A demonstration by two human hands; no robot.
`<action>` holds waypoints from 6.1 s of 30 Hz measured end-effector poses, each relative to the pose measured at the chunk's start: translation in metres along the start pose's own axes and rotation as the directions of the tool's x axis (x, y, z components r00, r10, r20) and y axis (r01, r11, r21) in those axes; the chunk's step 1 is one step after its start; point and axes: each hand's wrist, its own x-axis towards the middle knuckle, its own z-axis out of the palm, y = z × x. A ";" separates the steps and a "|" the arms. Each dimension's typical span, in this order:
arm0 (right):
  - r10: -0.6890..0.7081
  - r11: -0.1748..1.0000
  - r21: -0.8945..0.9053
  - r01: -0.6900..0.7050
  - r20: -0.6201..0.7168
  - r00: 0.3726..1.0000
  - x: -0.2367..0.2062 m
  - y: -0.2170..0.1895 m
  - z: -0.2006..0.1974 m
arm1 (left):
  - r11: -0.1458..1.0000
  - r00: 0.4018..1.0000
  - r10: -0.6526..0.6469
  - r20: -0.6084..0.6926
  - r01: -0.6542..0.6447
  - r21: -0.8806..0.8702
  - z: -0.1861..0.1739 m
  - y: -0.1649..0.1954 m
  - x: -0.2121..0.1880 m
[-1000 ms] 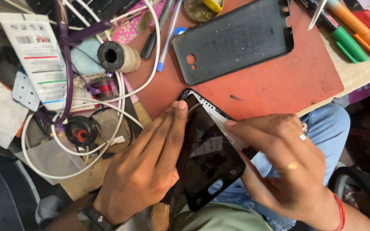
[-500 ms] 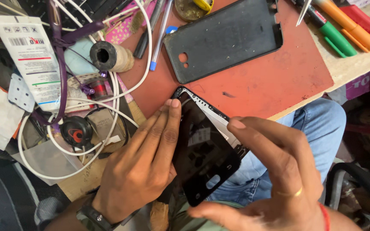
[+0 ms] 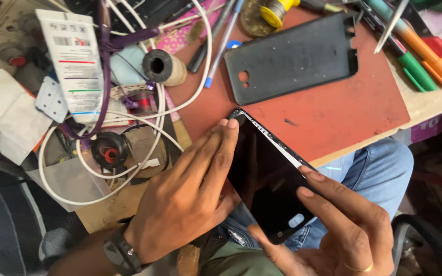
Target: The person repairs a smartphone at a cluttered workbench. They use a blue pry tool to work on the phone's edge, peel a protective film off a new display panel, align the panel onto the phone frame, press the edges down around the perimeter, and press the screen to seat it, then hold the assembled phone and press its side buttons.
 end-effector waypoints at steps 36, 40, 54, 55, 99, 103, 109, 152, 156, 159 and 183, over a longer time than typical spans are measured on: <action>-0.033 0.998 0.059 0.033 -0.001 0.999 0.004 0.032 0.031 | 0.992 0.999 -0.050 0.009 0.051 -0.115 -0.003 -0.042 -0.010; -0.019 0.996 0.085 0.020 -0.022 1.000 0.004 0.029 0.035 | 0.989 0.999 -0.047 -0.006 0.046 -0.144 -0.003 -0.045 -0.010; -0.059 0.994 -0.091 0.060 0.018 0.998 0.007 0.037 0.036 | 0.990 0.998 -0.022 0.051 0.029 -0.139 -0.007 -0.052 -0.012; -0.059 0.994 -0.094 0.060 0.020 0.998 0.008 0.037 0.036 | 0.987 0.998 -0.025 0.052 0.033 -0.155 -0.007 -0.052 -0.012; -0.130 0.987 -0.100 0.128 -0.015 0.991 0.014 0.048 0.039 | 0.999 0.999 0.009 -0.041 -0.010 -0.032 0.001 -0.051 0.002; -0.143 0.986 -0.093 0.141 -0.023 0.989 0.010 0.055 0.033 | 0.998 1.000 -0.016 -0.012 0.015 -0.065 0.009 -0.045 0.006; -0.204 0.978 0.035 0.203 -0.003 0.979 0.005 0.073 0.024 | 0.999 0.998 -0.002 -0.070 0.005 0.041 0.014 -0.037 0.011; 0.053 0.843 0.533 -0.076 0.057 0.997 0.058 0.068 0.004 | 0.516 0.915 -0.387 0.113 0.316 -0.796 0.007 -0.032 0.014; 0.034 0.886 0.459 -0.063 0.071 0.997 0.058 0.067 0.003 | 0.397 0.927 -0.351 0.131 0.275 -0.876 0.017 -0.032 0.013; 0.018 0.872 0.487 -0.049 0.069 0.997 0.059 0.068 0.003 | 0.419 0.935 -0.345 0.080 0.230 -0.878 0.021 -0.031 0.013; -0.009 0.856 0.514 -0.058 0.126 0.992 0.069 0.059 -0.002 | 0.439 0.950 -0.309 0.050 0.190 -0.878 0.020 -0.032 0.012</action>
